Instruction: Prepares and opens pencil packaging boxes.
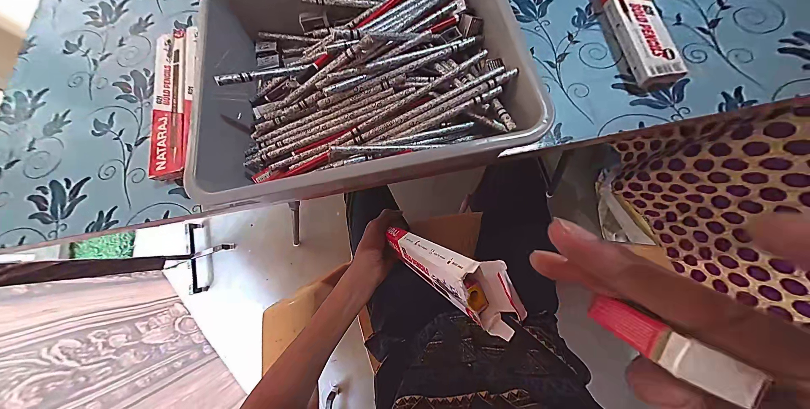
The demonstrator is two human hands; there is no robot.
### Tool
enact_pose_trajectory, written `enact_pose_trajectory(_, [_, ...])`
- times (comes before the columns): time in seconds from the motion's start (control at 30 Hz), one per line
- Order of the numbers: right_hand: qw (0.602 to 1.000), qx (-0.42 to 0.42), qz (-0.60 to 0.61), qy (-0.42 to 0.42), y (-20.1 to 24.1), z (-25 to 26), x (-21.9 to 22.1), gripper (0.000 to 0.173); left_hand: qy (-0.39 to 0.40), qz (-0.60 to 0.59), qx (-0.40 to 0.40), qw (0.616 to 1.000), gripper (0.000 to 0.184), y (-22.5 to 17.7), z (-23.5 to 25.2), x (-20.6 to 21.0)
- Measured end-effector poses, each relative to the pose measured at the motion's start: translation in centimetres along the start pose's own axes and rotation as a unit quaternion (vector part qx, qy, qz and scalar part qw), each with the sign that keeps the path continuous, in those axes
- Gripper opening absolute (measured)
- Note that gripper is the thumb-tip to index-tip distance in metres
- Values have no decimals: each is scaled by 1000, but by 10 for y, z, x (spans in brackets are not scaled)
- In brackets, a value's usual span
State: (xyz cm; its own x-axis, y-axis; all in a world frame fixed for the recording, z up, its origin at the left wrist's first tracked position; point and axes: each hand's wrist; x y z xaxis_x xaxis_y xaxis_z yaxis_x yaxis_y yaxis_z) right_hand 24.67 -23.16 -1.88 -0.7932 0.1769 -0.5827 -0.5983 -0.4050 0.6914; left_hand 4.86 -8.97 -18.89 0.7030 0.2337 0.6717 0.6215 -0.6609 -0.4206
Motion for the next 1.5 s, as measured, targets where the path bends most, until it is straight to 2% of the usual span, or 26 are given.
enact_pose_trajectory(0.13, [998, -59, 28, 8, 3, 1, 1, 21, 26, 4, 19, 999, 37, 0, 3, -5])
enact_pose_trajectory(0.27, [996, -44, -48, -64, 6, -7, 13, 19, 26, -12, 35, 999, 35, -3, 2, 0])
enact_pose_trajectory(0.33, [996, -29, 9, -82, 6, -6, 19, 22, 18, -12, 41, 999, 34, -4, 2, 1])
enact_pose_trajectory(0.47, [987, 15, 120, -110, 5, -10, 40, 17, 14, 12, 56, 998, 33, -3, -3, 1])
enact_pose_trajectory(0.5, [988, 8, 102, -112, 5, -12, 45, 16, 22, 14, 63, 998, 32, -2, -3, -1])
enact_pose_trajectory(0.63, [984, -29, -102, -145, 7, -13, 50, 13, 41, 15, 84, 996, 37, -5, -5, 0])
enact_pose_trajectory(0.7, [976, -35, -137, -168, 7, -11, 51, 14, 46, 15, 97, 994, 40, -7, 0, -1])
enact_pose_trajectory(0.87, [966, -45, -156, -200, 2, -12, 57, 14, 70, -30, 86, 993, 37, -7, 2, -6])
enact_pose_trajectory(1.0, [961, -37, -158, -224, -2, -19, 66, 12, 101, -10, 69, 992, 38, -3, -3, -11])
enact_pose_trajectory(1.2, [955, -42, -164, -241, -9, -18, 73, 13, 70, -37, 60, 995, 45, -1, 0, -7])
enact_pose_trajectory(1.37, [966, -27, -156, -205, -13, -14, 68, 12, 60, -38, 61, 996, 38, 0, 3, -12])
enact_pose_trajectory(1.5, [974, 1, -149, -173, -14, -14, 61, 9, 99, 12, 68, 993, 28, -5, -7, -17])
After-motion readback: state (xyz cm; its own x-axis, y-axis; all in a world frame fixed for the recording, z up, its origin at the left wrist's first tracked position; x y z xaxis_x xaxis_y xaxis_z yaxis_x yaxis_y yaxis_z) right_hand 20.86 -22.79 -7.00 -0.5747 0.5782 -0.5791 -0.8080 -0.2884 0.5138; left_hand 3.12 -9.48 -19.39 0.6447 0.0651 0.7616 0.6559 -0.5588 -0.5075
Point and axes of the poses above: each hand's wrist, its own z-axis towards the middle knuckle, its own x-axis out of the palm, y = z × x, and after that the axes turned 13 degrees about -z, right-handed
